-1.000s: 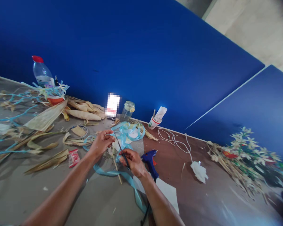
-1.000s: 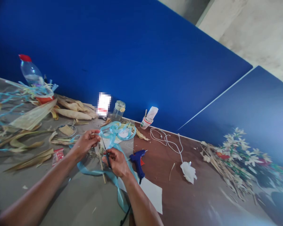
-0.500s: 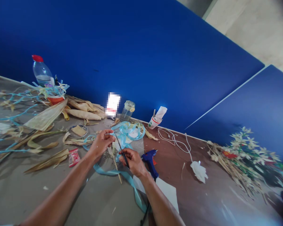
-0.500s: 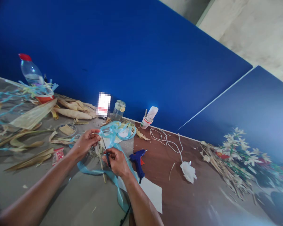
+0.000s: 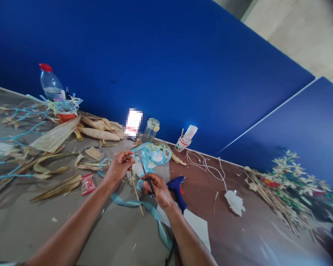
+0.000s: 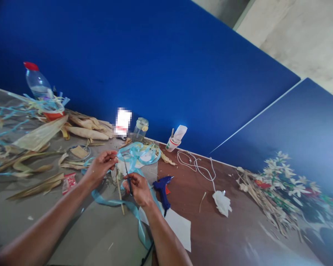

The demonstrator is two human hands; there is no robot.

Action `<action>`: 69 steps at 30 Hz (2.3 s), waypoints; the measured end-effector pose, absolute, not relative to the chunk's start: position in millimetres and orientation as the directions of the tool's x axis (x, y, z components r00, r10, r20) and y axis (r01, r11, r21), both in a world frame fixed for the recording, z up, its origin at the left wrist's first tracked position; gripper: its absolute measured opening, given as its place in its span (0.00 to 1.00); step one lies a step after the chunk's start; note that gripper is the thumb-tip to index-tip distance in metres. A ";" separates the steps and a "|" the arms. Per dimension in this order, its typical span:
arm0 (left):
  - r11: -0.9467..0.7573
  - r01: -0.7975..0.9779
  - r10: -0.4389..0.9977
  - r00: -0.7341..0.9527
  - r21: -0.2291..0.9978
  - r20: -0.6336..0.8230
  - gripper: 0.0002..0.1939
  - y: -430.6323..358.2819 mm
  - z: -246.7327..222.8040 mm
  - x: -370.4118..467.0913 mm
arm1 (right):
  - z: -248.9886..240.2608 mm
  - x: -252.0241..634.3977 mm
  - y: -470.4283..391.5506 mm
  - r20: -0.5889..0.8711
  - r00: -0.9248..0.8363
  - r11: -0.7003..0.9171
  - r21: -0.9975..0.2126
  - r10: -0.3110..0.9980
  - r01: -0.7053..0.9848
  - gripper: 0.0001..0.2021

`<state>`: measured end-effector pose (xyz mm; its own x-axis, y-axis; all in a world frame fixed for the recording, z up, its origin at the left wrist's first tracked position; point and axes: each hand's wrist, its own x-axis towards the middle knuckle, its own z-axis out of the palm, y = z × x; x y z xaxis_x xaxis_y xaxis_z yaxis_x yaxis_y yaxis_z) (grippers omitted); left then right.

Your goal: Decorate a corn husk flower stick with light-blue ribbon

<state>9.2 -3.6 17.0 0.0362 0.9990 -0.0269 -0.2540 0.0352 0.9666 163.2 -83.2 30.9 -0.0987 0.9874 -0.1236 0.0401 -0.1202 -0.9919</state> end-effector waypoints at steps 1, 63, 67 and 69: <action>0.038 -0.254 0.999 0.039 0.966 -0.029 0.21 -3.4 16.9 9.5 | 30.1 163.1 -82.9 -0.128 -0.097 -0.124 -0.991 0.987 0.045 0.15; 0.251 -0.466 0.945 0.307 0.848 -0.111 0.12 -16.7 12.5 25.3 | 0.8 156.5 -79.0 0.141 0.199 0.090 -0.966 0.970 0.244 0.20; 0.187 -0.423 0.959 0.274 0.886 -0.071 0.12 -13.9 12.0 22.0 | -1.7 158.6 -80.1 0.156 0.118 0.102 -0.923 0.981 0.372 0.19; 0.163 -0.405 0.964 0.257 0.900 -0.059 0.12 -13.7 12.2 21.4 | -2.8 159.2 -80.4 0.182 0.092 0.124 -0.889 0.979 0.441 0.19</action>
<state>21.4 -13.7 12.2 0.2575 0.9645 -0.0593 -0.4049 0.1634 0.8997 159.2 -80.4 -2.8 0.0920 0.9790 0.1819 0.4414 0.1237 -0.8887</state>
